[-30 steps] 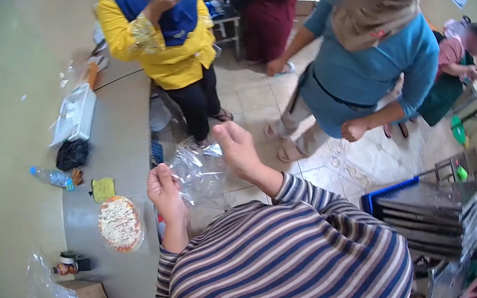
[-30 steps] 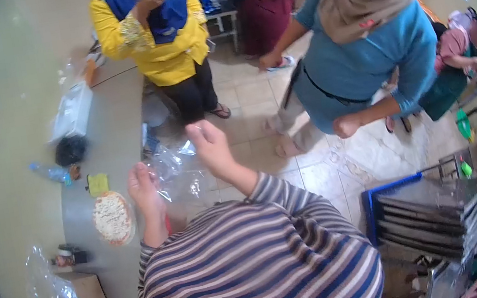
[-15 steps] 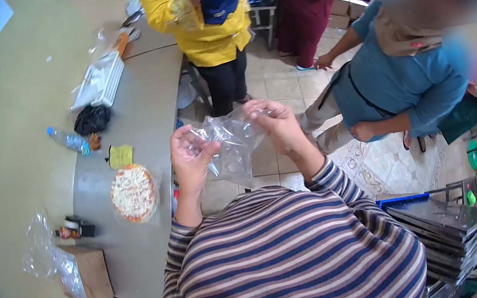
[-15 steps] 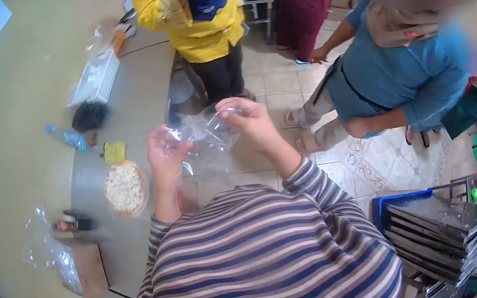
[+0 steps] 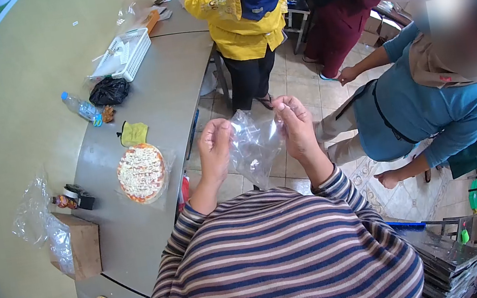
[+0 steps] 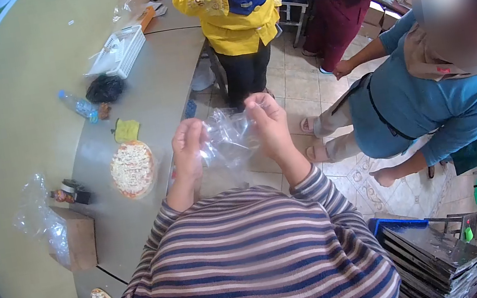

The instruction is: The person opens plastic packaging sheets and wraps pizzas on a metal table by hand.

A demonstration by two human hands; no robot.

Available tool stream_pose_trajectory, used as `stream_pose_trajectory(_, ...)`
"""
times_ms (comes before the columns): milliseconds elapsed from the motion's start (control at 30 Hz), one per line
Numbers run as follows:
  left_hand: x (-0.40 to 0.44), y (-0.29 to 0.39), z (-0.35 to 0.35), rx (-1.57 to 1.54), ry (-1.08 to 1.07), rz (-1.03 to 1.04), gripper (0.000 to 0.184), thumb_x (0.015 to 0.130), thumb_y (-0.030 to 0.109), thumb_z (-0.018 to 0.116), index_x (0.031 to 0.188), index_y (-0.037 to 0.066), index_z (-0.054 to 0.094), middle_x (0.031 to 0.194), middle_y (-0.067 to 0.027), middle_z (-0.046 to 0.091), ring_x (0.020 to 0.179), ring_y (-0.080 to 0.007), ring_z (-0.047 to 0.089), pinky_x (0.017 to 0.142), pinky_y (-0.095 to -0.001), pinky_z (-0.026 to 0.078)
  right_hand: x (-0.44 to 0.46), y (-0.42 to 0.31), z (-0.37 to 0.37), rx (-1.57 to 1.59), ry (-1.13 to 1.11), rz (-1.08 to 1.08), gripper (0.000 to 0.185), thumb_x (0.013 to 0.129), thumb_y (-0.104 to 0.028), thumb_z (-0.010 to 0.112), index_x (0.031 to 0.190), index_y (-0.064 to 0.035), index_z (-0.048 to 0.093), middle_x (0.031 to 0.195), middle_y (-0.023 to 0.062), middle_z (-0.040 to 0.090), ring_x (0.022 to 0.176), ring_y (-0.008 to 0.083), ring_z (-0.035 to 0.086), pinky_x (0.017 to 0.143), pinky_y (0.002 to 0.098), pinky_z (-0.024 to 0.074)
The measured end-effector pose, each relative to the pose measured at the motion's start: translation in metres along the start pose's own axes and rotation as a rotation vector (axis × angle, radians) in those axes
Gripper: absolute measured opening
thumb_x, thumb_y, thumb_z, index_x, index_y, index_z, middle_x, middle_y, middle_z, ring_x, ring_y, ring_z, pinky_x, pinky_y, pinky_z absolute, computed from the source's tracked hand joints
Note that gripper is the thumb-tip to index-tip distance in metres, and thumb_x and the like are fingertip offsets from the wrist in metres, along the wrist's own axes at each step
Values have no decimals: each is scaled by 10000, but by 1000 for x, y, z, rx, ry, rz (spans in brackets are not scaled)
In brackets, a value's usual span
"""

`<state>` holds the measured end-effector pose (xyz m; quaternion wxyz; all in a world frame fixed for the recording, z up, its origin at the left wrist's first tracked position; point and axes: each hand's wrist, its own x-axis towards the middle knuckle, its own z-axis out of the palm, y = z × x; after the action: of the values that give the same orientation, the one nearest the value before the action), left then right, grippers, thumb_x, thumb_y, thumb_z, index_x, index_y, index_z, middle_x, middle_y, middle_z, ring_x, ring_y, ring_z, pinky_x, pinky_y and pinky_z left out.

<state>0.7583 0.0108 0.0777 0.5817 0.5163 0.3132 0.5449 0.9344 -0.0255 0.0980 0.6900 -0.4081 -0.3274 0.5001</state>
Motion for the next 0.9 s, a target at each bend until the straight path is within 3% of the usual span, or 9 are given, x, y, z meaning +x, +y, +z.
stream_pose_trajectory(267,9,5,15,297,156,48,318,924,301,472,766,30,523,671,-2,503,634,-48,454,559,-216,371,15,0,16,-369,234,-190,280,845,-261,615,690,-30,576,614,-19,520,581,44,427,517,213,362)
stream_pose_trajectory(367,16,-15,60,367,441,315,373,943,333,409,782,17,523,649,-37,511,627,-99,484,566,-262,402,4,12,64,-609,209,-418,263,832,-208,628,669,-10,568,579,22,518,563,61,444,509,241,386)
stream_pose_trajectory(400,10,-3,51,195,322,285,371,948,322,392,812,8,537,658,-84,535,633,-149,520,585,-291,427,-3,15,78,-454,204,-414,240,832,-171,619,673,-1,563,568,35,524,563,59,458,502,241,391)
stream_pose_trajectory(500,11,38,55,187,197,265,337,953,303,367,869,24,537,712,-13,511,684,-102,482,603,-252,395,-8,-11,95,-372,133,-404,205,823,-147,622,680,-11,569,549,30,509,550,58,452,482,247,388)
stream_pose_trajectory(600,24,39,52,506,284,452,360,953,330,368,741,62,478,649,4,455,592,-86,430,531,-256,360,14,-14,76,-803,118,-734,212,836,-169,605,683,-24,578,521,16,481,492,93,434,469,263,384)
stream_pose_trajectory(633,34,38,33,424,372,384,362,948,348,382,721,77,462,641,13,435,581,-83,416,526,-252,353,41,-13,49,-855,281,-931,247,849,-192,587,677,-15,570,517,26,472,485,113,428,469,273,374)
stream_pose_trajectory(667,45,36,1,336,467,320,367,942,365,395,702,92,446,632,21,414,571,-80,402,522,-247,346,53,-30,27,-625,459,-500,282,855,-199,578,642,-19,540,515,20,445,477,116,401,459,288,351)
stream_pose_trajectory(733,66,35,-54,124,571,198,333,947,335,395,745,77,456,596,11,412,537,-88,412,486,-234,348,91,1,-58,-612,567,-257,321,871,-244,570,628,-44,503,511,-22,406,460,87,360,427,270,304)
stream_pose_trajectory(900,55,34,-32,-3,540,156,377,934,417,385,715,111,402,599,32,374,504,-52,371,420,-185,281,72,3,-37,-136,401,-135,333,872,-331,567,653,-106,454,521,-57,387,437,27,318,380,202,235)
